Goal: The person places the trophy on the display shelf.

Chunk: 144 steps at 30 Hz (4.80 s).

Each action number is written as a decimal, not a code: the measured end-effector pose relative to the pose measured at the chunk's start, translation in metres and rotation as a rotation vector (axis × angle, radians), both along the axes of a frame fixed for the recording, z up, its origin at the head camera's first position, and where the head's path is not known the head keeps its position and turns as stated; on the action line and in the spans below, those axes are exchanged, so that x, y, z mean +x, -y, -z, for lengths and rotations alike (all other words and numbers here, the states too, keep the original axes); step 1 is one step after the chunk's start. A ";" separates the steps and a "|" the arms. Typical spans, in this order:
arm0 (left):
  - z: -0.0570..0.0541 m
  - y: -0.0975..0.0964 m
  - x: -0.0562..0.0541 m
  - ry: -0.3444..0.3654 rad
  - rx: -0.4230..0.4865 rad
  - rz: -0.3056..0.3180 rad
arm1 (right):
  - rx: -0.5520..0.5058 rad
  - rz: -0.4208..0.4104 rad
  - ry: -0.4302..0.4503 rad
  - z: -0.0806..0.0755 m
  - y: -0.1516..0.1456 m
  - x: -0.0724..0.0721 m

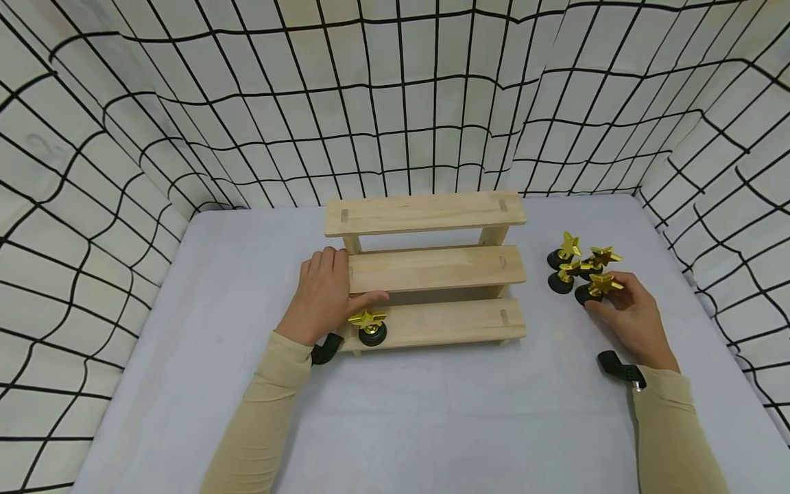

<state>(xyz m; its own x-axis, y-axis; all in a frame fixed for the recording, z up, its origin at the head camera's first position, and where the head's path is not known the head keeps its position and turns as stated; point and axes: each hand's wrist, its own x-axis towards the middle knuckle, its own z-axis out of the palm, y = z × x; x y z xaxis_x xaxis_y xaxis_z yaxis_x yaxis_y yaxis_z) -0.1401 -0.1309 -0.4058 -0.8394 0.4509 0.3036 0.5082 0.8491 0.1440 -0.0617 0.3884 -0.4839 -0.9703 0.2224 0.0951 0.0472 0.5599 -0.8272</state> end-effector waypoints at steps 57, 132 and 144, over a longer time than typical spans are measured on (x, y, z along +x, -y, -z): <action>-0.001 0.002 0.001 0.030 0.014 -0.006 | 0.080 -0.085 -0.097 -0.035 0.030 0.015; 0.001 0.001 -0.001 0.061 0.000 -0.025 | 0.003 -0.526 -0.287 -0.041 0.133 0.009; 0.001 0.000 -0.002 0.055 0.012 -0.025 | 0.007 -0.545 -0.321 -0.040 0.146 0.006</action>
<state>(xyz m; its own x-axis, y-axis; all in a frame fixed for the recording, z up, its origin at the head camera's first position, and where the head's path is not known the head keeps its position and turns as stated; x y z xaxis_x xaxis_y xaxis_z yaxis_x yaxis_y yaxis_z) -0.1419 -0.1309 -0.4069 -0.8661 0.4259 0.2616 0.4776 0.8596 0.1817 -0.0553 0.2420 -0.4438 -0.8669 -0.2976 0.4000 -0.4963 0.4393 -0.7488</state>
